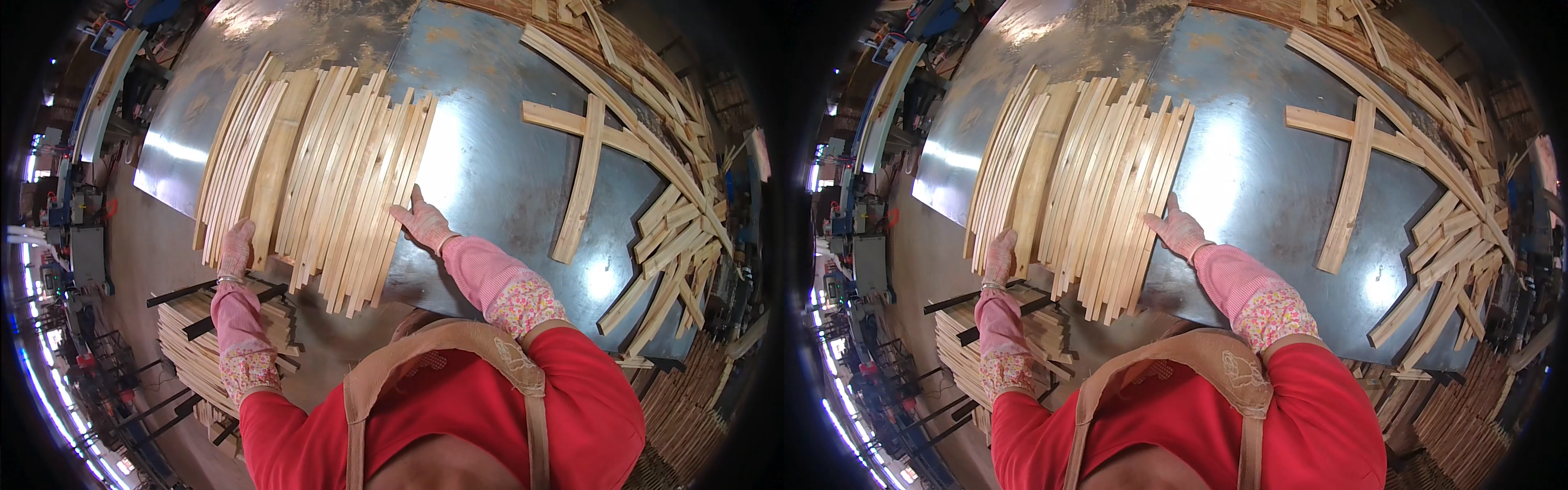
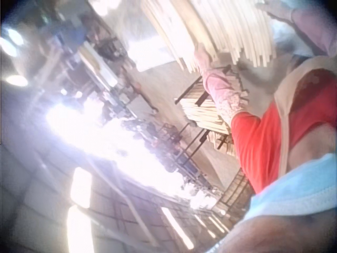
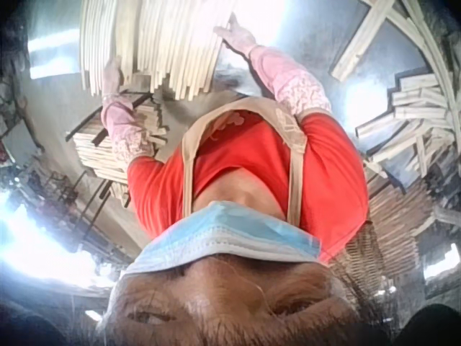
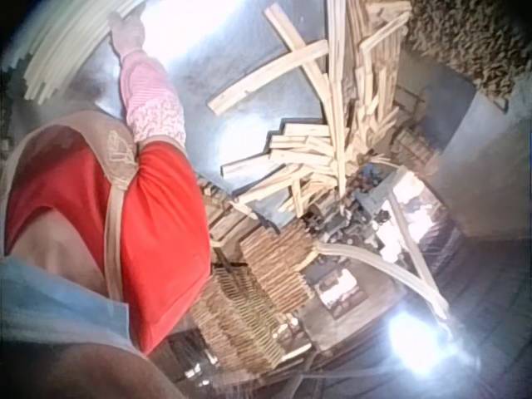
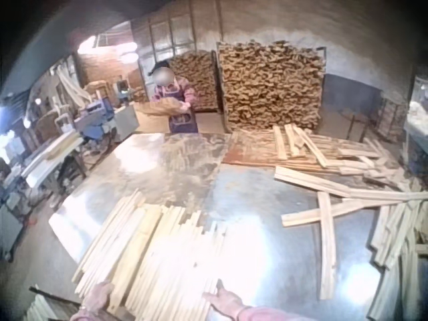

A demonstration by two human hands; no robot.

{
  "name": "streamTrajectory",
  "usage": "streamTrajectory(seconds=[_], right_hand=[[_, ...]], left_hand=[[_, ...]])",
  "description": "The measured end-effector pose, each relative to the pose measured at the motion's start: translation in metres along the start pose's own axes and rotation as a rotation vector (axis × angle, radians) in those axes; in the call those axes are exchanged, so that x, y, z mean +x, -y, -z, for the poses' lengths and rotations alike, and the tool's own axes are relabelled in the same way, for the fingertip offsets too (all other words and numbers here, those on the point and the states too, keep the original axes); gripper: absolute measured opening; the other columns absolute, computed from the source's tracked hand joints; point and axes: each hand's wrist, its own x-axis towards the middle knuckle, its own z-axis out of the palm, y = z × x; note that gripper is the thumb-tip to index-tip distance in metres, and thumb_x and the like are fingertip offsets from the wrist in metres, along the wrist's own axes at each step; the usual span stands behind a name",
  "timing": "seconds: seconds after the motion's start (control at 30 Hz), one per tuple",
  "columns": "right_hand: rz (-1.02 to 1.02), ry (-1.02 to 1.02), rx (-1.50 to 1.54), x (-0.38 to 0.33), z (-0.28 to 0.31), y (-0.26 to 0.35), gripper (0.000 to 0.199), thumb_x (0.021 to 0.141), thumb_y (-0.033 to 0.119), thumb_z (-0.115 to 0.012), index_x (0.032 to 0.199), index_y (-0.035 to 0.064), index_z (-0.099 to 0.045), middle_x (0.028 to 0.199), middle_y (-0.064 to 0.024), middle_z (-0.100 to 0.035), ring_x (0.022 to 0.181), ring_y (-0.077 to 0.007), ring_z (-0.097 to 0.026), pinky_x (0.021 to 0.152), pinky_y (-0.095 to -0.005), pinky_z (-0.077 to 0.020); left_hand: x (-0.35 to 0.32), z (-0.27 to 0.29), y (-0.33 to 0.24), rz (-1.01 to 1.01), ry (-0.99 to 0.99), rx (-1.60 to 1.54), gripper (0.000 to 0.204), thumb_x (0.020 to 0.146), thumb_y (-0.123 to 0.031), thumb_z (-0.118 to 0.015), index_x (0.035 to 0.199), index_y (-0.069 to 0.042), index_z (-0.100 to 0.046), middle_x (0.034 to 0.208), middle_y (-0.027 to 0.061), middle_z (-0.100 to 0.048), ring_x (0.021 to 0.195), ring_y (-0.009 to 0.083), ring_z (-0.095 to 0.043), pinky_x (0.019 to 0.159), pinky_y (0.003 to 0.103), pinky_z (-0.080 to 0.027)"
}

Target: The person picks up thin wooden planks from a pile on a metal table and stacks them neatly. They repeatedly gather planks, align them, and place them into a growing stack, occasionally adjusting the pile to maintain order.

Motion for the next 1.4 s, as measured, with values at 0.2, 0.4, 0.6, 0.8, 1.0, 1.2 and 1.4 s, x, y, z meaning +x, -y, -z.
streamTrajectory(seconds=[0.2, 0.4, 0.6, 0.8, 1.0, 1.2, 1.4], right_hand=[[0.009, 0.004, 0.105, -0.001, 0.000, -0.004, 0.116, 0.100, 0.063, -0.063, 0.170, -0.0079, -0.003, 0.084, -0.0117, -0.074, 0.069, -0.0218, -0.071, 0.065, -0.0344, -0.0558], [-0.042, 0.075, 0.131, -0.014, 0.014, 0.014, 0.115, 0.100, 0.063, -0.062, 0.170, -0.0067, -0.002, 0.083, -0.0116, -0.073, 0.065, -0.0217, -0.069, 0.062, -0.0344, -0.0550], [0.009, 0.100, 0.151, -0.006, 0.010, 0.001, 0.117, 0.099, 0.063, -0.063, 0.170, -0.0064, -0.001, 0.088, -0.0156, -0.074, 0.067, -0.0221, -0.070, 0.063, -0.0339, -0.0559], [0.287, -0.011, -0.264, 0.021, 0.045, -0.049, 0.087, 0.102, 0.055, -0.062, 0.168, 0.0080, -0.032, 0.115, -0.0197, -0.075, 0.099, -0.0360, -0.074, 0.088, -0.0445, -0.0580], [0.139, -0.957, -0.860, -0.036, 0.278, -0.112, 0.076, 0.085, 0.040, -0.079, 0.147, 0.0031, -0.055, 0.121, -0.0237, -0.069, 0.111, -0.0415, -0.067, 0.099, -0.0482, -0.0532], [-0.408, -0.924, -0.172, -0.075, 0.306, -0.216, 0.094, 0.082, 0.045, -0.084, 0.156, 0.0021, -0.045, 0.144, -0.0253, -0.059, 0.131, -0.0456, -0.057, 0.117, -0.0471, -0.0423], [0.178, -0.612, -0.155, -0.048, 0.341, -0.163, 0.091, 0.088, 0.043, -0.079, 0.160, 0.0031, -0.042, 0.158, -0.0250, -0.051, 0.152, -0.0445, -0.043, 0.127, -0.0437, -0.0337]], left_hand=[[0.005, 0.001, 0.002, 0.047, 0.003, 0.057, 0.060, 0.105, -0.038, -0.067, 0.146, 0.005, -0.062, 0.129, 0.0132, -0.072, 0.118, 0.0231, -0.064, 0.106, 0.036, -0.048], [0.009, 0.004, 0.009, 0.011, -0.021, 0.048, 0.059, 0.105, -0.037, -0.065, 0.146, 0.005, -0.061, 0.129, 0.0173, -0.072, 0.118, 0.0267, -0.066, 0.107, 0.037, -0.048], [-0.024, -0.014, -0.021, -0.087, -0.336, 0.596, 0.057, 0.105, -0.046, -0.060, 0.148, -0.009, -0.063, 0.139, 0.0196, -0.069, 0.126, 0.0390, -0.066, 0.106, 0.047, -0.050], [-0.044, -0.038, -0.075, -0.094, -0.423, 1.276, 0.049, 0.099, -0.038, -0.068, 0.145, -0.025, -0.059, 0.112, 0.0133, -0.066, 0.104, 0.0360, -0.066, 0.090, 0.049, -0.055], [-0.048, -0.060, -0.049, -0.199, -0.668, 1.160, 0.080, 0.095, -0.040, -0.076, 0.165, -0.021, -0.042, 0.156, 0.0153, -0.055, 0.142, 0.0363, -0.051, 0.123, 0.050, -0.037], [-0.059, -0.272, -0.181, -0.619, -0.080, 0.248, 0.057, 0.103, -0.023, -0.072, 0.153, -0.003, -0.053, 0.152, 0.0207, -0.056, 0.136, 0.0325, -0.059, 0.118, 0.046, -0.048], [-0.157, -0.542, -0.262, 0.190, 0.981, -0.580, 0.058, 0.102, -0.018, -0.066, 0.152, -0.001, -0.043, 0.115, 0.0124, -0.066, 0.089, 0.0242, -0.069, 0.080, 0.041, -0.062]])
